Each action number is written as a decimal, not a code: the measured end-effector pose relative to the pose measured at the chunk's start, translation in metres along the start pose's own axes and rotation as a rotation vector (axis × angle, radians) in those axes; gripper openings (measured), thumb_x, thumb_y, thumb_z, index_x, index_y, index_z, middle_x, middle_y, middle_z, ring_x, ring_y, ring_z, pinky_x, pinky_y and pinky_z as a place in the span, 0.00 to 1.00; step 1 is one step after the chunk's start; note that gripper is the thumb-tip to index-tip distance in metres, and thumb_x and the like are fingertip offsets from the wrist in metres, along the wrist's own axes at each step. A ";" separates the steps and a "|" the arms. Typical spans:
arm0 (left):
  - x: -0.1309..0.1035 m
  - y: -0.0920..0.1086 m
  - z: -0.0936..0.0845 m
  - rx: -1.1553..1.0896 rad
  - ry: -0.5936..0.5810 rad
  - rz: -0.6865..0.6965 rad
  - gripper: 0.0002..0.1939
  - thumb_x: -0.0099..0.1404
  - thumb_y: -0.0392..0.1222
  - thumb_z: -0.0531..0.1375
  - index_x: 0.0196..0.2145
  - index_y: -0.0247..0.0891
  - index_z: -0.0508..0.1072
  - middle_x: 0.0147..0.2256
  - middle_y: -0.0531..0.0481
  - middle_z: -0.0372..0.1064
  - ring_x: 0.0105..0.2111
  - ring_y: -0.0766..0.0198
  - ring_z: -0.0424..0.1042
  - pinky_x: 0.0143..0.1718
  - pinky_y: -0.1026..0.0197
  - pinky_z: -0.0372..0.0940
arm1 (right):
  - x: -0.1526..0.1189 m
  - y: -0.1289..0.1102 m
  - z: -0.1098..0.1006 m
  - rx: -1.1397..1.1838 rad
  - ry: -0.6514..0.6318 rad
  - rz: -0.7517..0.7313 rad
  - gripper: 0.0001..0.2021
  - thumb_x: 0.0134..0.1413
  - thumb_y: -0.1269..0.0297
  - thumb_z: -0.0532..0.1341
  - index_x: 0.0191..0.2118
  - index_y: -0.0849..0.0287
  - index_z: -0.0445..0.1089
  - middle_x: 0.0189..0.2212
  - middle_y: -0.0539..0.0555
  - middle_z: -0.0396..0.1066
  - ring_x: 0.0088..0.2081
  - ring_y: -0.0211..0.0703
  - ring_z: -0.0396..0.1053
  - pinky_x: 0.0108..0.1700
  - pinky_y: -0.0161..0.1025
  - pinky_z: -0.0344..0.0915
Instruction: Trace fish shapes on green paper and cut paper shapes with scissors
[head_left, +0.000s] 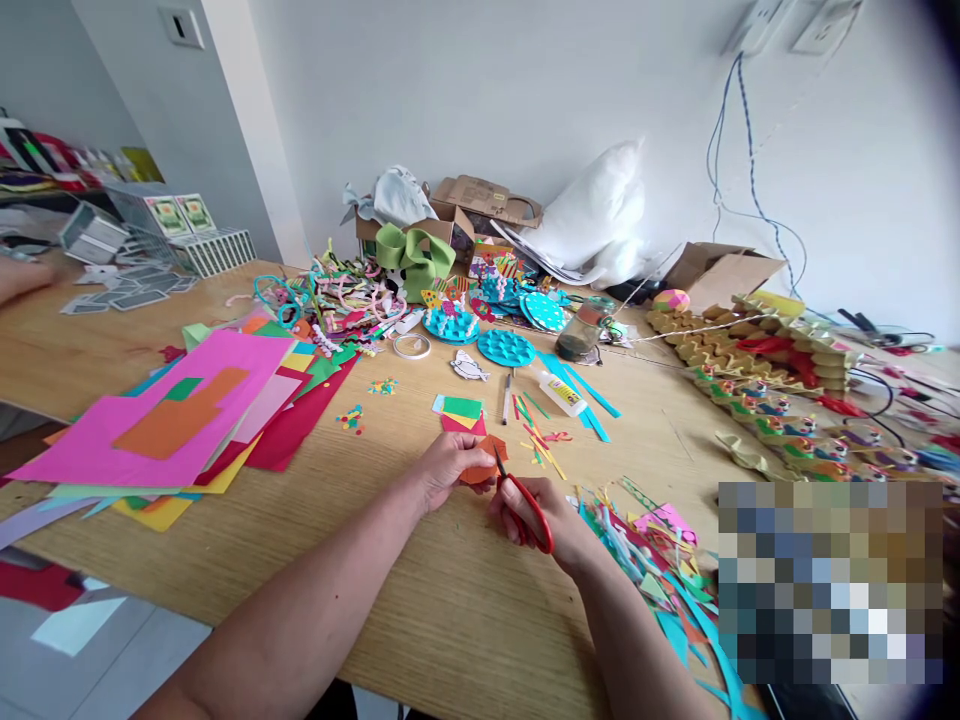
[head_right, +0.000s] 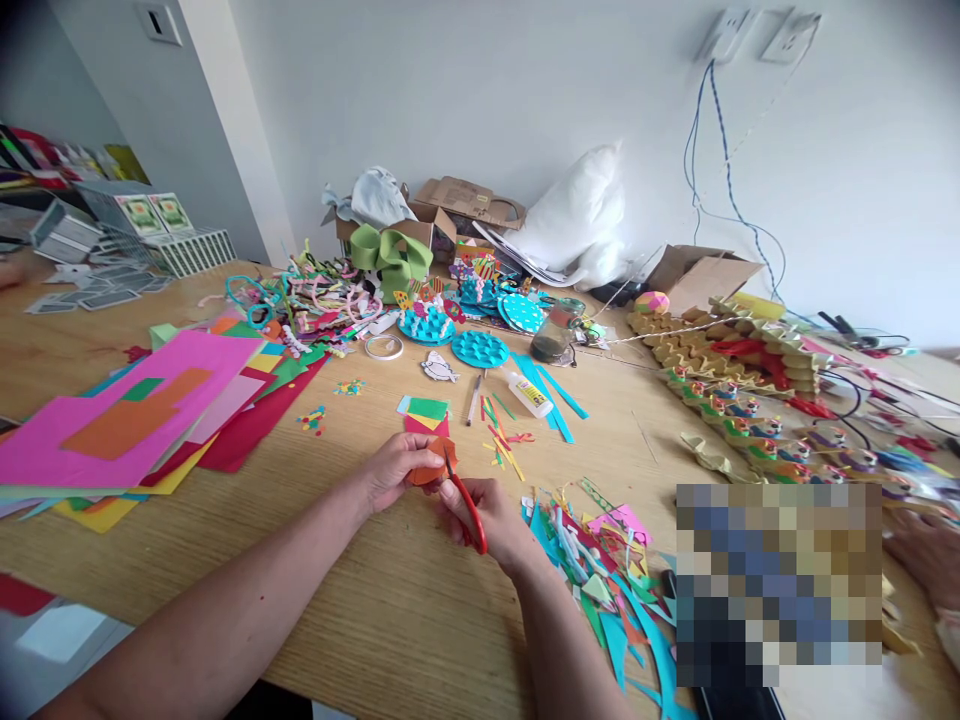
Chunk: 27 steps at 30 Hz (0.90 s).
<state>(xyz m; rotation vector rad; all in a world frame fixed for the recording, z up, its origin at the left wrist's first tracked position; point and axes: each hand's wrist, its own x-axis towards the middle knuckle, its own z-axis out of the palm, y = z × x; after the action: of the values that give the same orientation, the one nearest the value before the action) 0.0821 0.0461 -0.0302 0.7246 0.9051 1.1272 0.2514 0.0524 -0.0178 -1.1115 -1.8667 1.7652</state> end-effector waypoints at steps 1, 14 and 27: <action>0.000 0.000 0.000 0.000 0.003 -0.002 0.12 0.43 0.40 0.65 0.26 0.30 0.72 0.20 0.49 0.69 0.18 0.68 0.66 0.21 0.65 0.59 | 0.000 0.000 0.000 0.001 0.003 -0.001 0.28 0.49 0.38 0.58 0.26 0.64 0.69 0.14 0.48 0.62 0.16 0.31 0.56 0.19 0.31 0.49; 0.001 0.000 -0.001 0.001 0.042 -0.010 0.13 0.43 0.40 0.65 0.27 0.31 0.72 0.21 0.49 0.70 0.20 0.67 0.67 0.22 0.65 0.60 | -0.001 -0.001 0.001 -0.002 0.018 -0.003 0.30 0.48 0.35 0.57 0.25 0.64 0.69 0.12 0.48 0.60 0.15 0.31 0.55 0.18 0.31 0.48; -0.001 0.003 0.000 0.001 0.010 -0.019 0.11 0.44 0.40 0.64 0.26 0.31 0.72 0.20 0.48 0.71 0.19 0.67 0.67 0.22 0.64 0.61 | 0.000 0.002 0.000 0.020 0.015 -0.006 0.30 0.48 0.36 0.57 0.25 0.64 0.69 0.11 0.47 0.60 0.14 0.31 0.55 0.18 0.31 0.48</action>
<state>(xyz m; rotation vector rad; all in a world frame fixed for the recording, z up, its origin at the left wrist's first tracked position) 0.0805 0.0456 -0.0278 0.7107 0.9195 1.1145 0.2513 0.0523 -0.0197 -1.1078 -1.8371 1.7634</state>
